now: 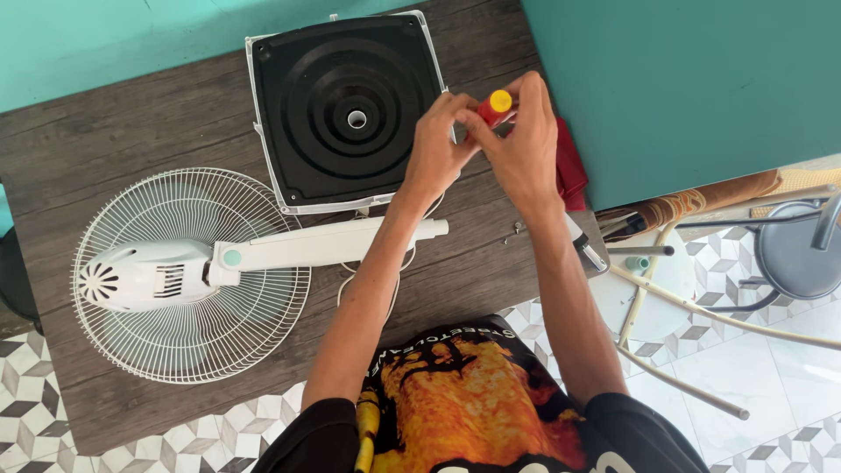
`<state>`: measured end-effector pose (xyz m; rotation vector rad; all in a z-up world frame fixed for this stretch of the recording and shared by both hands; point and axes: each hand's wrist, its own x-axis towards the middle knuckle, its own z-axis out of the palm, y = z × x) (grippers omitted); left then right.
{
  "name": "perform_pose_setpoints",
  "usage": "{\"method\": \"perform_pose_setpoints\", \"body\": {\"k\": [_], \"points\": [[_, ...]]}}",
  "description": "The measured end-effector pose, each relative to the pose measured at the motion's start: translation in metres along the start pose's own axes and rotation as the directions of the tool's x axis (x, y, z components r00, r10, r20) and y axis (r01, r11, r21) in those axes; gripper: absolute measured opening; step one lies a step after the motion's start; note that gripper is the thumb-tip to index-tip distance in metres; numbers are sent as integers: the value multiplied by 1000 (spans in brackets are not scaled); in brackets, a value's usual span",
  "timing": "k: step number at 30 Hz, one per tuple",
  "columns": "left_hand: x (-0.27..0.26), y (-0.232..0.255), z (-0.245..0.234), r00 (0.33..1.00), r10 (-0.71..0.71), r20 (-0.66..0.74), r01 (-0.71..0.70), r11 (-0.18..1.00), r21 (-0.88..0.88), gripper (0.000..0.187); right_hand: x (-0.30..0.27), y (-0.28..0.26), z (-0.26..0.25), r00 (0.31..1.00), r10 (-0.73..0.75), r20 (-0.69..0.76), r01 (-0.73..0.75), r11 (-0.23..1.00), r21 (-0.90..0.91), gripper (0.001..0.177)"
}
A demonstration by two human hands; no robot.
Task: The person wipes a black fan base with a red cloth, then places it onto a white fan housing. They insert and tighten multiple screws using a screwdriver to secure the base to the housing.
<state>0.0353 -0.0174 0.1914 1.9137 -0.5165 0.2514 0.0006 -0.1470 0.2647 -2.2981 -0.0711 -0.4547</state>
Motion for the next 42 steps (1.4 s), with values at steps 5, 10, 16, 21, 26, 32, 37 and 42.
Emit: {"method": "perform_pose_setpoints", "body": {"k": [5, 10, 16, 21, 26, 32, 37, 42], "points": [[3, -8, -7, 999, 49, 5, -46, 954, -298, 48, 0, 10, -17, 946, -310, 88, 286, 933, 218, 46], [0, -4, -2, 977, 201, -78, -201, 980, -1, 47, -4, 16, 1, 986, -163, -45, 167, 978, 128, 47], [5, -6, 0, 998, 27, -56, -39, 974, -222, 40, -9, 17, -6, 949, -314, 18, 313, 949, 32, 56], [5, -13, -6, 1000, 2, -29, -11, 952, -307, 40, -6, 17, -6, 973, -224, 51, 214, 965, 150, 40], [0, -10, -3, 988, 112, -105, -125, 983, -132, 37, -7, 23, 8, 978, -209, 5, 208, 975, 82, 42], [-1, 3, -1, 997, 17, -70, -35, 963, -266, 28, -15, 26, 9, 993, -92, -76, 101, 986, 135, 46], [8, 18, -3, 991, 107, -74, -119, 974, -190, 25, -10, 38, -9, 992, -103, -68, 113, 979, 167, 53], [8, 17, -1, 988, 134, -71, -143, 981, -128, 29, -32, 116, -36, 1000, -2, 8, 0, 952, 306, 47]]}}
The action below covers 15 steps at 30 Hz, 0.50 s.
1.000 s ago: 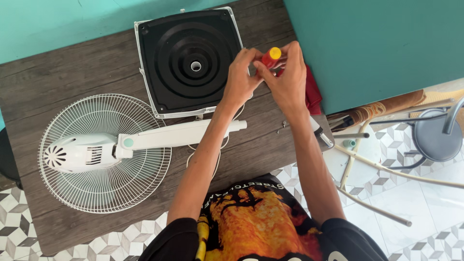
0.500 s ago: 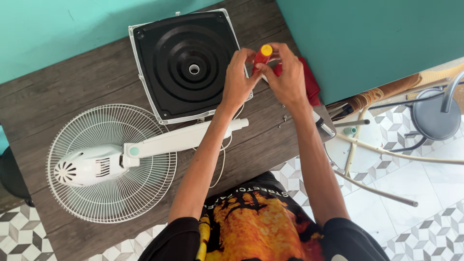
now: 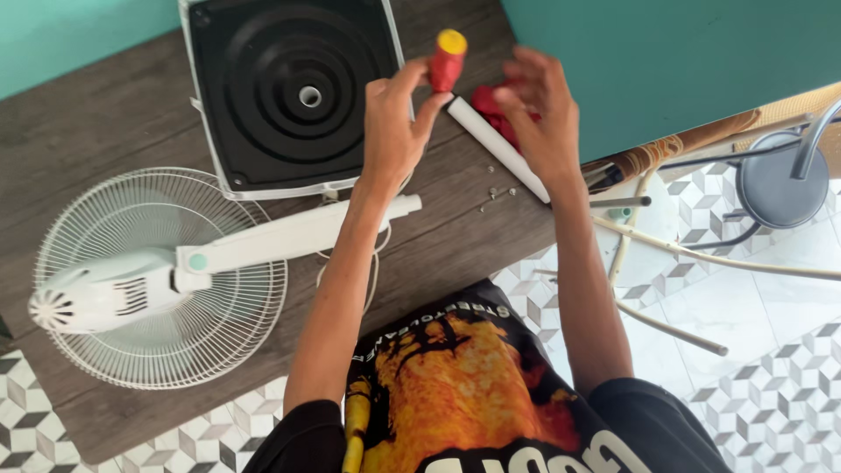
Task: The person wipes a black fan base with a red cloth, then places it onto a white fan housing. They insert and tighten multiple screws using a screwdriver to secure the base to the housing.
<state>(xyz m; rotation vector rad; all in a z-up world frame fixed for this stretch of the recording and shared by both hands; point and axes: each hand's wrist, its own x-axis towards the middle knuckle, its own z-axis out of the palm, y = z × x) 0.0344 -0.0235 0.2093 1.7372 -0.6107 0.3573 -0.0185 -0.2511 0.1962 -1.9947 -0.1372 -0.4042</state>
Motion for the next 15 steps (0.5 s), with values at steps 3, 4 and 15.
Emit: {"method": "perform_pose_setpoints", "body": {"k": [3, 4, 15], "points": [[-7, 0, 18, 995, -43, -87, 38, 998, -57, 34, -42, 62, -12, 961, 267, -75, -277, 925, -262, 23], [-11, -1, 24, 990, -65, -126, 59, 997, -54, 37, -64, 80, -10, 943, 327, -68, -331, 890, -314, 18], [-98, -20, 89, 892, -436, -122, 418, 896, -148, 46, -141, 172, 26, 903, 411, 124, -309, 823, -477, 29]]}}
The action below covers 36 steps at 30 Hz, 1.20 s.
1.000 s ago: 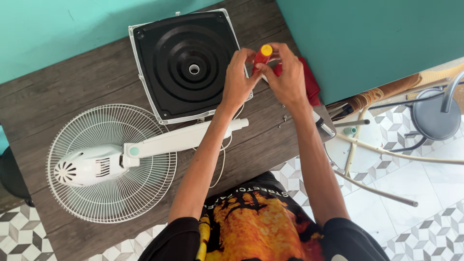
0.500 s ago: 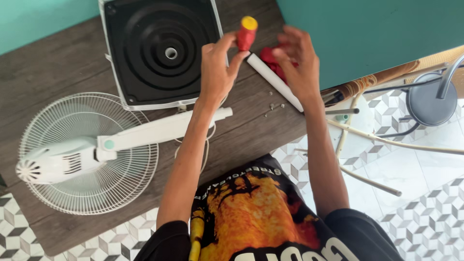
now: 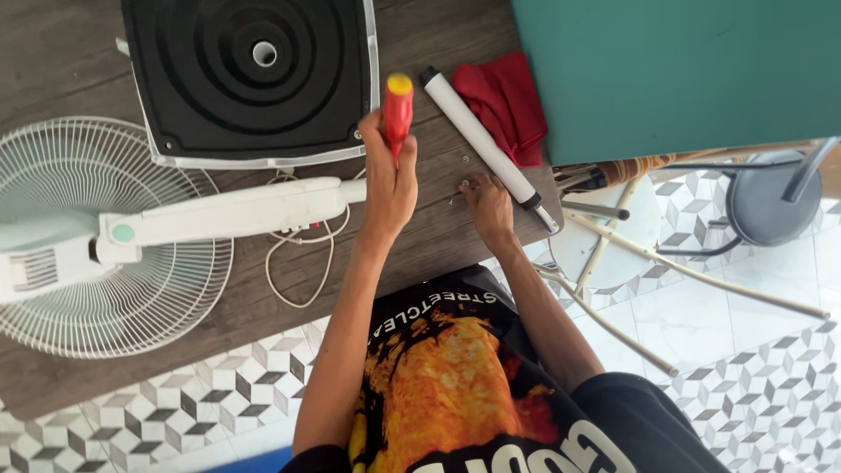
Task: The person wipes a black fan base with a red cloth, then places it onto a white fan housing. They insert and tighten multiple screws using a screwdriver to secure the base to the housing.
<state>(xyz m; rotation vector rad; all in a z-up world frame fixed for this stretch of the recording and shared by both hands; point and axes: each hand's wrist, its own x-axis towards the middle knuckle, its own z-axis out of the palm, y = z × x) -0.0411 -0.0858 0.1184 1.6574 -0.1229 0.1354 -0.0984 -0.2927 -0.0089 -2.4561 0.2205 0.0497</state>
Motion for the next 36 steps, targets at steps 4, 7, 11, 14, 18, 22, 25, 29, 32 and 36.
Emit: {"method": "perform_pose_setpoints", "body": {"k": [4, 7, 11, 14, 18, 22, 25, 29, 32, 36], "points": [[-26, -15, 0, 993, -113, -37, 113, 994, -8, 40, 6, -7, 6, 990, 113, 84, -107, 992, -74, 27], [-38, -20, -3, 984, -166, -62, 169, 984, 46, 40, 18, -8, 8, 983, 158, 92, -148, 983, -111, 18], [-51, -28, -7, 968, -231, -93, 232, 973, -1, 35, 11, -1, 13, 997, 56, 50, -54, 998, -42, 13], [-51, -33, -8, 970, -220, -102, 223, 975, 18, 32, 17, 4, 12, 998, -2, 60, 5, 999, -35, 7], [-53, -33, -15, 939, -332, -93, 338, 939, 55, 33, 18, -13, 5, 980, -179, -90, 182, 983, 25, 5], [-49, -31, -33, 897, -411, -163, 426, 902, 65, 31, 17, -71, 3, 987, 95, 127, -148, 838, 525, 14], [-49, -32, -60, 872, -469, -141, 476, 879, 25, 34, 8, -131, 17, 979, -33, 199, -113, 728, 676, 15], [-52, -36, -118, 862, -446, -238, 422, 894, -148, 31, 5, -208, 53, 959, -177, 221, -61, 634, 771, 13], [-52, -37, -166, 852, -414, -321, 378, 910, -169, 30, 4, -253, 86, 951, -192, 241, -63, 643, 763, 11], [-43, -43, -229, 860, -386, -334, 372, 922, -109, 28, 10, -291, 130, 930, -258, 261, -45, 625, 779, 10]]}}
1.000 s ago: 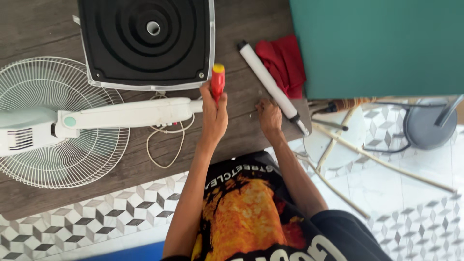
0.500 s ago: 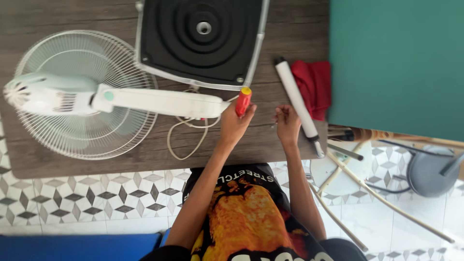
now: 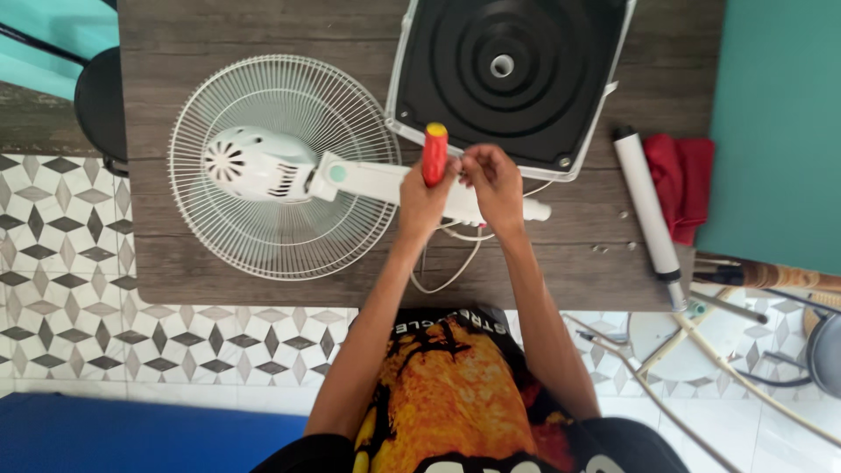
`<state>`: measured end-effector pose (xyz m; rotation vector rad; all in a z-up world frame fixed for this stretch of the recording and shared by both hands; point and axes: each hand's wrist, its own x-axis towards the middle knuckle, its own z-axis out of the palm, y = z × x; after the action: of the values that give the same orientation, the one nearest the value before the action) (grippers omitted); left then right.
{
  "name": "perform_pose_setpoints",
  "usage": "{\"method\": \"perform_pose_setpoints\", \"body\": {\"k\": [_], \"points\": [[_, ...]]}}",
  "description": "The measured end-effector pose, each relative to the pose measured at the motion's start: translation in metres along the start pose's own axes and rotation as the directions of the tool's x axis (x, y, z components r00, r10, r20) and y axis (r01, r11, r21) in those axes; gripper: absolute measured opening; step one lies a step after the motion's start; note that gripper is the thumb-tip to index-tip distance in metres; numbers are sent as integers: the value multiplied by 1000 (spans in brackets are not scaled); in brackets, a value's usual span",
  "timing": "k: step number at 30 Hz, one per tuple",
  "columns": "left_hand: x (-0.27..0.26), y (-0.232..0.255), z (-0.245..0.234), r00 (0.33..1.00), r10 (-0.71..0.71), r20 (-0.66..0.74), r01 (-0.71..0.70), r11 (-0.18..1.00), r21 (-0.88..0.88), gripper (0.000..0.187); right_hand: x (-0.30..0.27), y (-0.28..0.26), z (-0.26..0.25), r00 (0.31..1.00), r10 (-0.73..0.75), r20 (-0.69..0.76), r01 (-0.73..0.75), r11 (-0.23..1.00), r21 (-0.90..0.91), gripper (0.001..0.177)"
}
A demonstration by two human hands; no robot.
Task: The person wipes a black fan base with a red cloth, then places it onto a white fan housing. They insert and tighten multiple screws using a screwdriver to secure the base to the housing.
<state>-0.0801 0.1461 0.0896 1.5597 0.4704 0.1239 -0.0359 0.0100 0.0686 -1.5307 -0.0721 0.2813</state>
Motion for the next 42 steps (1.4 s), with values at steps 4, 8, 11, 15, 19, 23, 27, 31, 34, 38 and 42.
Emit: {"method": "perform_pose_setpoints", "body": {"k": [4, 8, 11, 15, 19, 23, 27, 31, 34, 38, 42], "points": [[34, -4, -48, 997, -52, 65, 43, 991, 123, 27, 40, 12, 28, 996, 26, 80, -16, 991, -131, 10], [78, -16, -81, 955, -287, 71, 295, 939, -178, 33, 84, 13, 46, 988, 40, 152, -1, 970, -245, 10], [103, -31, -88, 912, -399, 97, 410, 874, -260, 30, 102, 11, 56, 976, 17, 218, 88, 882, -462, 8], [123, -42, -86, 849, -501, 169, 522, 846, -113, 18, 112, 1, 69, 973, 123, 195, 15, 810, -586, 9], [129, -49, -79, 792, -544, 278, 602, 770, -210, 19, 116, -6, 74, 973, 123, 195, 37, 751, -660, 10], [125, -57, -74, 787, -550, 279, 606, 773, -186, 18, 114, -9, 74, 970, 85, 227, 104, 698, -709, 12], [128, -60, -78, 790, -552, 267, 607, 765, -215, 18, 121, -11, 78, 963, -26, 269, 225, 628, -745, 10], [126, -62, -77, 786, -560, 263, 614, 756, -228, 18, 119, -8, 73, 981, 107, 159, 32, 727, -686, 12], [125, -63, -76, 794, -552, 254, 604, 762, -234, 18, 117, -3, 75, 989, 20, 147, 90, 706, -703, 10], [124, -62, -75, 791, -551, 265, 608, 752, -254, 17, 115, -5, 78, 985, -71, 157, 163, 683, -712, 10], [124, -60, -74, 794, -554, 250, 605, 759, -240, 17, 109, -9, 81, 991, -45, 128, 124, 683, -720, 9]]}}
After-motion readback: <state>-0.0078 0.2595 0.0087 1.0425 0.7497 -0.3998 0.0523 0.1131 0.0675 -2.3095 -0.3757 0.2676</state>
